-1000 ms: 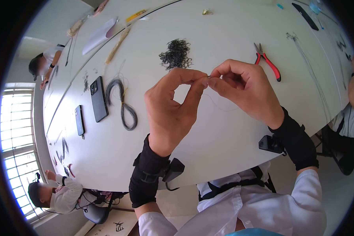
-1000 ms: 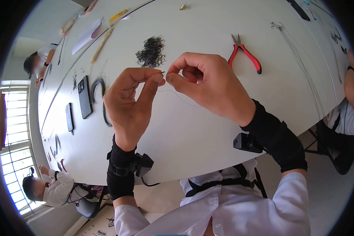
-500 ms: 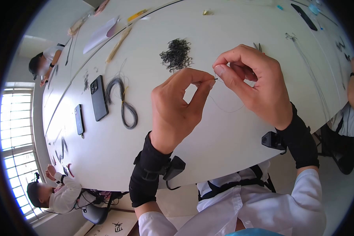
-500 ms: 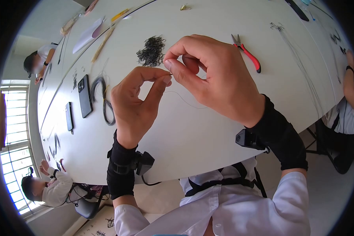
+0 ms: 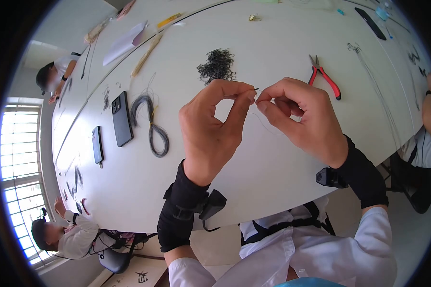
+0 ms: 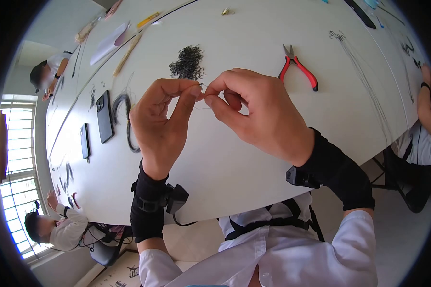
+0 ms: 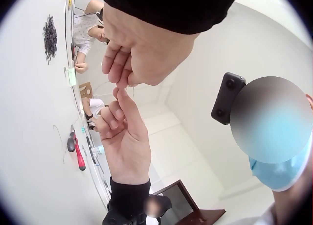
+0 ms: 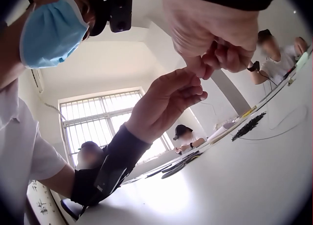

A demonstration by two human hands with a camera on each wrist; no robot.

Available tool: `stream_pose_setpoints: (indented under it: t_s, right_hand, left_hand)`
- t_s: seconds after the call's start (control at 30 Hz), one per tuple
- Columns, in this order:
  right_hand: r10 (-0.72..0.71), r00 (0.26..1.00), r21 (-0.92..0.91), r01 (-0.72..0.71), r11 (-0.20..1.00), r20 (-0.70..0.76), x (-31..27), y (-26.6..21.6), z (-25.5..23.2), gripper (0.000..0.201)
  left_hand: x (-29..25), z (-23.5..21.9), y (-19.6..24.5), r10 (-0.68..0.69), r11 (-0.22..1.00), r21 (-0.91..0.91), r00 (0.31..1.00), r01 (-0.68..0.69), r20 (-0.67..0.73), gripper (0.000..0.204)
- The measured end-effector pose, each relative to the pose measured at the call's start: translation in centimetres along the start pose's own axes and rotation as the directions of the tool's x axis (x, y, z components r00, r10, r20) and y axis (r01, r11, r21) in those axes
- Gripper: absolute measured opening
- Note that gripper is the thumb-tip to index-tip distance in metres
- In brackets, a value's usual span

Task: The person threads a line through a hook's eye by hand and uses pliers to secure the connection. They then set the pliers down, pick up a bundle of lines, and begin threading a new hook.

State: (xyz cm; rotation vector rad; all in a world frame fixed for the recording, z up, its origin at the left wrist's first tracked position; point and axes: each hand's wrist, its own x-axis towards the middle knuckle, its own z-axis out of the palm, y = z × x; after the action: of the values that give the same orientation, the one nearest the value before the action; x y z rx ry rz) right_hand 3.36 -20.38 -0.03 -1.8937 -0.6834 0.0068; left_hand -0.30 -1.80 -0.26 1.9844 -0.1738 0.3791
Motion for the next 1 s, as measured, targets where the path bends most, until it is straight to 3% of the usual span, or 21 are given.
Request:
stream_pose_setpoints:
  t_s: [0.13, 0.23, 0.33, 0.47, 0.7, 0.8, 0.93, 1.0]
  right_hand:
    - [-0.239, 0.970, -0.214, 0.224, 0.951, -0.047, -0.1, -0.9, 0.1, 0.007]
    - [-0.308, 0.950, -0.267, 0.284, 0.921, -0.055, 0.6, -0.8, -0.4, 0.007]
    - [-0.181, 0.983, -0.129, 0.179, 0.975, -0.006, 1.6, -1.1, -1.4, 0.008]
    - [0.087, 0.994, 0.130, -0.096, 0.987, 0.070, 2.2, 0.0, -1.8, 0.012]
    - [0.224, 0.967, 0.181, -0.243, 0.953, 0.120, 1.2, 0.9, -0.9, 0.014]
    - [0.153, 0.986, 0.079, -0.157, 0.984, 0.060, 0.4, -0.3, -0.5, 0.010]
    - [-0.167, 0.986, -0.149, 0.163, 0.975, -0.014, -0.1, -0.7, 0.0, 0.008]
    - [-0.264, 0.964, -0.246, 0.245, 0.938, -0.044, 0.0, -1.0, 0.2, 0.010]
  left_hand:
    - [0.2, 0.4, -0.5, 0.056, 0.998, 0.018, 0.997, -0.055, -0.044, 0.006]
    - [0.2, 0.4, -0.5, 0.069, 0.997, 0.029, 0.997, -0.068, -0.024, 0.005]
    - [0.1, 0.2, 0.1, 0.036, 0.999, 0.030, 0.998, -0.038, 0.058, 0.005]
    - [0.0, 0.2, 0.4, 0.025, 1.000, -0.001, 0.995, -0.025, 0.093, 0.005]
    - [0.1, 0.6, -0.5, 0.053, 0.991, -0.124, 0.998, -0.057, -0.040, 0.005]
    - [0.1, 0.5, -0.6, 0.019, 0.991, -0.133, 0.997, -0.029, -0.076, 0.005]
    - [0.1, 0.4, -0.5, 0.001, 0.993, -0.121, 0.996, -0.012, -0.093, 0.005]
    - [0.2, 0.5, -0.7, 0.018, 0.995, -0.094, 0.997, -0.026, -0.079, 0.005]
